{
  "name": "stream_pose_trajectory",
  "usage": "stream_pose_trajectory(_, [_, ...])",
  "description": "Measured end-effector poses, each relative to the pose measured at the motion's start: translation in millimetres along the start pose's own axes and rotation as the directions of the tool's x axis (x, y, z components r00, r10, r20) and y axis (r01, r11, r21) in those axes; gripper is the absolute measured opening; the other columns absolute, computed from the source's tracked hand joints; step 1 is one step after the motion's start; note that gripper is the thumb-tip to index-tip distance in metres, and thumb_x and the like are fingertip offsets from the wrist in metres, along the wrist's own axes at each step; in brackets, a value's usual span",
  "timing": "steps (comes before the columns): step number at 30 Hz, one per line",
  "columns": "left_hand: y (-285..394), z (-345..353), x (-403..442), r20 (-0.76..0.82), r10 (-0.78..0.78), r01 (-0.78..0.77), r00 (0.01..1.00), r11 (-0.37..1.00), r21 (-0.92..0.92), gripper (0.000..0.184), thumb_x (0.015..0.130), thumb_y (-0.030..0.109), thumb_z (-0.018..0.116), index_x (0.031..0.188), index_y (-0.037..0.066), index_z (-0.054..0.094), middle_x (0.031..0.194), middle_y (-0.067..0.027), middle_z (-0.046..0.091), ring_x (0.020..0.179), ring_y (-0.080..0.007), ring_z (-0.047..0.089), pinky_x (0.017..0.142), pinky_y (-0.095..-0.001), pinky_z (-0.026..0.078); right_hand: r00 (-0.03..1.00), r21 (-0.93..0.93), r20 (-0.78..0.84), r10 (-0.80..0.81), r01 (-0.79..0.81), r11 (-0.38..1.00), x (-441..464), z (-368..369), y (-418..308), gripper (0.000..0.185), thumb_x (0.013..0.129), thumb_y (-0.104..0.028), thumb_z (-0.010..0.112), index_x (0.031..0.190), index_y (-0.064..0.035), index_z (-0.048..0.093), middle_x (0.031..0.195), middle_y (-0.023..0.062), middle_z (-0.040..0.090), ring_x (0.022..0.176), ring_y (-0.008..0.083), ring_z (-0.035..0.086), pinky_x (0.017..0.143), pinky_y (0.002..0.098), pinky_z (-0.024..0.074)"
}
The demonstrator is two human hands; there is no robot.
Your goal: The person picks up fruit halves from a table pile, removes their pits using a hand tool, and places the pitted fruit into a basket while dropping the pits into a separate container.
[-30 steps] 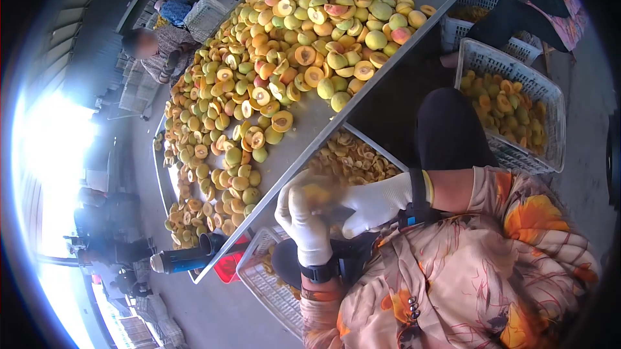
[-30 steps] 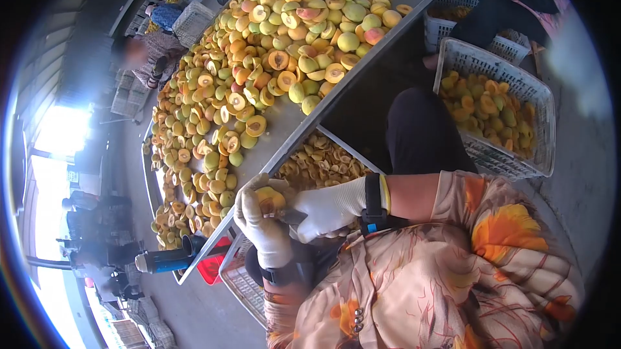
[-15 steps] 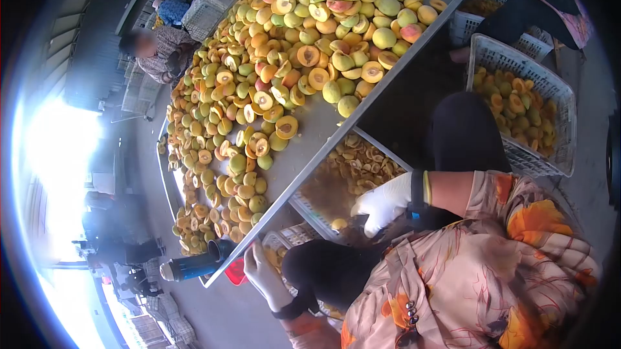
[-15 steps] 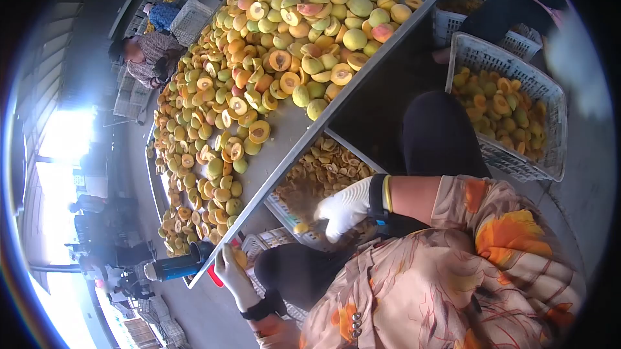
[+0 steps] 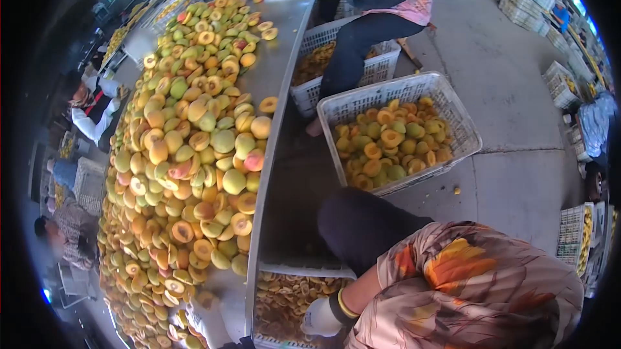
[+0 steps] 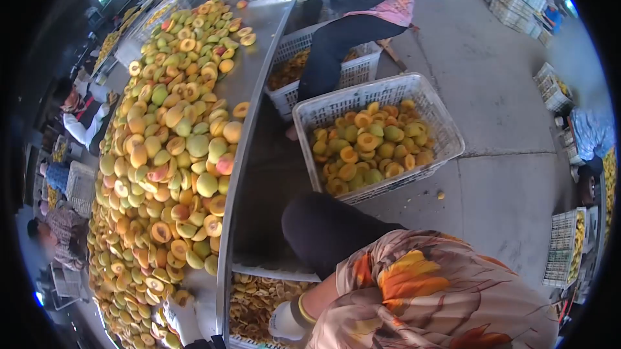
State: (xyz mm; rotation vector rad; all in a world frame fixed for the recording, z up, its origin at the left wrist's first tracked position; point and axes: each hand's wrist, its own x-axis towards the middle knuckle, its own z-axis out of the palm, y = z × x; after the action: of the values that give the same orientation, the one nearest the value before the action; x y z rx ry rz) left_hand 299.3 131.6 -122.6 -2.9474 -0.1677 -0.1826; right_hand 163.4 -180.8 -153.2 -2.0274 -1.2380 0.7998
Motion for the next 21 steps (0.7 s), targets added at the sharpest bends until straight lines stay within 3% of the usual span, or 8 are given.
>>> stream_pose_trajectory(2, [36,-47,-14,-0.185,0.202,-0.151,0.962,0.954,0.258,0.047,0.106,0.041,0.051,0.095,-0.002,0.063,0.078,-0.0091,0.065,0.070,-0.0190,0.059,0.074,-0.0344,0.051,0.999,0.023,0.022,-0.045,0.044,0.999,-3,-6,-2,0.024,0.085,-0.019,0.067,0.103,-0.0026,0.066,0.097,0.0156,0.072,0.091,0.0386,0.071,0.074,0.0484,0.0563])
stream_pose_trajectory(5, [48,-74,-14,0.088,0.091,-0.101,0.992,0.988,0.113,0.041,0.105,0.034,0.055,0.103,-0.005,0.068,0.079,-0.0076,0.066,0.068,-0.0179,0.059,0.070,-0.0338,0.052,0.982,0.015,-0.091,-0.166,0.168,0.986,5,8,8,0.027,0.094,-0.035,0.070,0.097,-0.0079,0.068,0.097,0.0191,0.073,0.079,0.0295,0.068,0.075,0.0496,0.0529])
stream_pose_trajectory(8, [7,-7,-7,0.076,-0.040,0.076,0.996,0.823,-0.563,0.057,0.070,0.012,0.081,0.121,-0.005,0.061,0.102,-0.0195,0.065,0.090,-0.0311,0.064,0.081,-0.0414,0.053,0.999,0.044,-0.049,-0.018,0.020,0.999,12,6,0,0.029,0.085,-0.019,0.065,0.107,-0.0014,0.064,0.097,0.0171,0.072,0.091,0.0403,0.071,0.075,0.0497,0.0555])
stream_pose_trajectory(10, [6,-3,-9,0.193,-0.135,0.222,0.972,0.798,-0.560,0.052,0.069,0.000,0.075,0.117,-0.003,0.057,0.093,-0.0108,0.059,0.072,-0.0192,0.057,0.066,-0.0325,0.051,0.967,0.203,-0.254,-0.026,0.080,0.976,12,11,7,0.032,0.086,-0.020,0.062,0.111,0.0002,0.061,0.099,0.0206,0.071,0.092,0.0435,0.069,0.078,0.0515,0.0548])
stream_pose_trajectory(16, [74,-117,-108,0.212,-0.194,0.191,0.958,-0.120,-0.974,0.048,0.087,0.008,0.060,0.133,-0.003,0.052,0.120,-0.0133,0.060,0.103,-0.0211,0.062,0.088,-0.0327,0.055,0.903,0.265,-0.428,0.028,0.096,0.959,-22,-38,-30,0.028,0.086,-0.021,0.063,0.104,0.0003,0.063,0.081,0.0217,0.065,0.079,0.0398,0.068,0.070,0.0502,0.0536])
stream_pose_trajectory(18, [73,-109,-132,-0.189,-0.118,-0.136,0.975,0.356,-0.924,0.033,0.072,-0.008,0.069,0.105,-0.003,0.069,0.125,-0.0195,0.067,0.105,-0.0317,0.068,0.088,-0.0364,0.055,0.831,0.104,-0.556,-0.038,0.114,0.988,-11,-24,-30,0.025,0.083,-0.022,0.067,0.097,-0.0029,0.060,0.079,0.0229,0.067,0.073,0.0416,0.068,0.065,0.0512,0.0512])
stream_pose_trajectory(19, [83,-119,-142,-0.138,-0.139,-0.098,0.981,0.259,-0.961,0.030,0.078,-0.003,0.067,0.108,-0.003,0.068,0.121,-0.0182,0.068,0.104,-0.0311,0.068,0.088,-0.0364,0.054,0.781,-0.320,-0.535,-0.321,0.164,0.933,-6,-16,-20,0.024,0.085,-0.022,0.067,0.096,-0.0030,0.058,0.076,0.0230,0.066,0.070,0.0415,0.067,0.062,0.0518,0.0488])
stream_pose_trajectory(21, [100,-142,-163,0.219,-0.201,0.138,0.955,-0.353,-0.926,0.026,0.091,0.006,0.064,0.116,-0.002,0.067,0.114,-0.0156,0.070,0.101,-0.0298,0.069,0.089,-0.0364,0.054,0.727,-0.309,-0.574,-0.377,0.234,0.922,-12,-20,-33,0.024,0.089,-0.022,0.066,0.100,-0.0027,0.056,0.071,0.0233,0.063,0.066,0.0421,0.065,0.058,0.0526,0.0465])
